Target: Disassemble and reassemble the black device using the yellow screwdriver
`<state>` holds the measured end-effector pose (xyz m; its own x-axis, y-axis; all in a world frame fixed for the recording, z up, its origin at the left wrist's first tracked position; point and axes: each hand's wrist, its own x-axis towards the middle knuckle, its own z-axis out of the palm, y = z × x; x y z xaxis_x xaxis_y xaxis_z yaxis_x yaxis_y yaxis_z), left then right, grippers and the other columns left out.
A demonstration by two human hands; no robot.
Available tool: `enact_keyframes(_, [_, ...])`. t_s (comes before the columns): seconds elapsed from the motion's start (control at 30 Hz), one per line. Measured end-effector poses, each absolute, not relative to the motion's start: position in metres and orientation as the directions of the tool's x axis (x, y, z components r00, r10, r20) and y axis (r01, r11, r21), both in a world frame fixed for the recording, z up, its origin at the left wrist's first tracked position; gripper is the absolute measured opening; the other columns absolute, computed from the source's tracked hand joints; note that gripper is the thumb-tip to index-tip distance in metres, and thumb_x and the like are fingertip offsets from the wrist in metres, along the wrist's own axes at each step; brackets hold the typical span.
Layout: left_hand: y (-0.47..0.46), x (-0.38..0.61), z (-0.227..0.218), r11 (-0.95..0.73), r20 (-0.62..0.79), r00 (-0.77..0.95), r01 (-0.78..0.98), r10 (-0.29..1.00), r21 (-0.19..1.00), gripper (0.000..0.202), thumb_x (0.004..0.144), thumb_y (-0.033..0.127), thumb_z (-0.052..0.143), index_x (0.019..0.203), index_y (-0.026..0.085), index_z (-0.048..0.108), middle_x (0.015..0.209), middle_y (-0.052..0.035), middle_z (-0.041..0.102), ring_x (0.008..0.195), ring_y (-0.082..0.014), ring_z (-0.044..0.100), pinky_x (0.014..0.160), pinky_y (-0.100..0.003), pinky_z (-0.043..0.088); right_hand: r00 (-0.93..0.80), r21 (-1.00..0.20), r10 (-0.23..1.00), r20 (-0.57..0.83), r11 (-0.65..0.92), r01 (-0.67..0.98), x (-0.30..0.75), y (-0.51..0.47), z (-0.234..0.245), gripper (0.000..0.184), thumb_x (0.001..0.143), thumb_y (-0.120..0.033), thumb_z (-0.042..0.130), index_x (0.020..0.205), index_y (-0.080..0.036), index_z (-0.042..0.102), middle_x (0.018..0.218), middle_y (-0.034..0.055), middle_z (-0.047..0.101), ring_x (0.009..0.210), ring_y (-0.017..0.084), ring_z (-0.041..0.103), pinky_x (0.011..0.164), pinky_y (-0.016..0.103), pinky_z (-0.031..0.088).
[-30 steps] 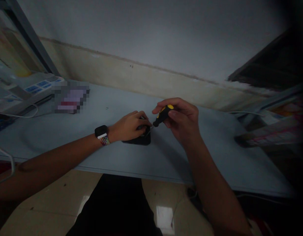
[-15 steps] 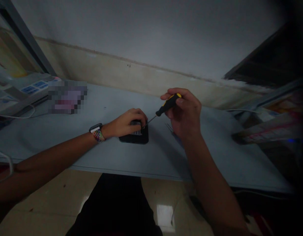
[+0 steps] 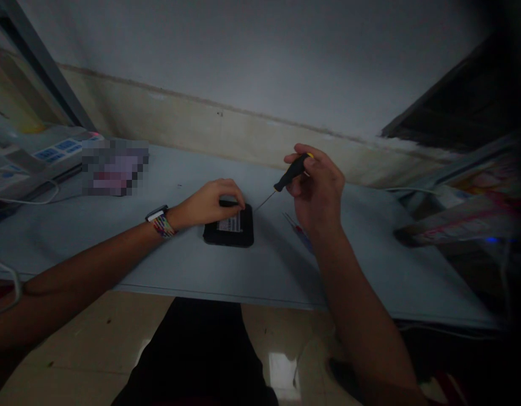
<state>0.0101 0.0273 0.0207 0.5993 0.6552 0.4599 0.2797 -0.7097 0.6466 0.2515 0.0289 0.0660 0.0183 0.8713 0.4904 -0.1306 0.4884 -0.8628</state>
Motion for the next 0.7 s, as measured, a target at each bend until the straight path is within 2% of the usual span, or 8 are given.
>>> enact_keyframes(0.1, [0.04, -0.013, 0.036, -0.641, 0.389, 0.537, 0.435, 0.748, 0.633, 0.018, 0.092, 0.031, 0.067, 0.095, 0.019, 0.08, 0.098, -0.0047, 0.079, 0.095, -0.0192, 0.073, 0.093, -0.034, 0.055, 0.029, -0.915, 0.923, 0.385, 0.385, -0.124, 0.256, 0.037, 0.062, 0.026, 0.087, -0.045, 0.081, 0.101, -0.024, 0.082, 0.092, 0.0017, 0.08, 0.047, 0.004, 0.044, 0.041, 0.023, 0.029])
enact_keyframes(0.2, [0.054, -0.048, 0.052, -0.539, 0.287, 0.459, 0.666, 0.841, 0.516, 0.024, 0.087, 0.036, 0.066, 0.094, 0.018, 0.08, 0.096, -0.0041, 0.08, 0.09, -0.0197, 0.073, 0.091, -0.032, 0.055, -0.009, -0.963, 0.966, 0.259, 0.258, -0.072, 0.259, 0.043, 0.057, 0.021, 0.085, -0.036, 0.081, 0.097, -0.019, 0.084, 0.085, 0.0028, 0.079, 0.045, 0.004, 0.044, 0.041, 0.022, 0.028])
enact_keyframes(0.27, [0.061, -0.073, 0.061, -0.452, 0.192, 0.412, 0.76, 0.891, 0.467, 0.03, 0.084, 0.039, 0.064, 0.096, 0.017, 0.08, 0.095, -0.0045, 0.08, 0.089, -0.0211, 0.073, 0.089, -0.032, 0.055, -0.06, -0.981, 0.98, 0.191, 0.189, -0.031, 0.26, 0.044, 0.054, 0.019, 0.084, -0.032, 0.079, 0.095, -0.017, 0.084, 0.083, 0.0038, 0.079, 0.045, 0.004, 0.046, 0.041, 0.022, 0.029])
enact_keyframes(0.33, [0.067, -0.095, 0.065, -0.373, 0.087, 0.379, 0.801, 0.921, 0.468, 0.035, 0.081, 0.044, 0.064, 0.097, 0.017, 0.08, 0.092, -0.0042, 0.08, 0.087, -0.0222, 0.074, 0.086, -0.031, 0.055, -0.104, -0.988, 0.983, 0.149, 0.152, 0.021, 0.26, 0.045, 0.05, 0.019, 0.084, -0.031, 0.078, 0.095, -0.016, 0.084, 0.084, 0.0043, 0.08, 0.045, 0.004, 0.047, 0.042, 0.022, 0.031])
enact_keyframes(0.43, [0.069, -0.115, 0.066, -0.342, -0.029, 0.391, 0.836, 0.92, 0.429, 0.036, 0.077, 0.047, 0.063, 0.093, 0.018, 0.079, 0.09, -0.0026, 0.079, 0.086, -0.0222, 0.073, 0.087, -0.031, 0.055, -0.138, -0.987, 0.984, 0.113, 0.127, 0.095, 0.258, 0.046, 0.045, 0.02, 0.085, -0.031, 0.077, 0.097, -0.016, 0.083, 0.085, 0.005, 0.081, 0.045, 0.004, 0.046, 0.043, 0.022, 0.033])
enact_keyframes(0.57, [0.07, -0.122, 0.06, -0.35, -0.109, 0.454, 0.8, 0.884, 0.487, 0.041, 0.076, 0.052, 0.064, 0.095, 0.018, 0.079, 0.091, -0.0026, 0.08, 0.088, -0.0222, 0.073, 0.088, -0.031, 0.055, -0.175, -0.979, 0.982, 0.072, 0.103, 0.173, 0.254, 0.047, 0.038, 0.022, 0.089, -0.033, 0.073, 0.099, -0.015, 0.082, 0.089, 0.0067, 0.082, 0.046, 0.005, 0.046, 0.044, 0.023, 0.034])
enact_keyframes(0.7, [0.069, -0.122, 0.056, -0.32, -0.159, 0.46, 0.789, 0.874, 0.525, 0.041, 0.074, 0.052, 0.067, 0.094, 0.019, 0.078, 0.09, -0.002, 0.08, 0.089, -0.0236, 0.074, 0.087, -0.031, 0.055, -0.186, -0.887, 0.981, 0.06, 0.137, 0.44, 0.251, 0.052, 0.028, 0.027, 0.096, -0.036, 0.063, 0.101, -0.015, 0.079, 0.094, 0.0092, 0.083, 0.047, 0.007, 0.048, 0.045, 0.025, 0.04])
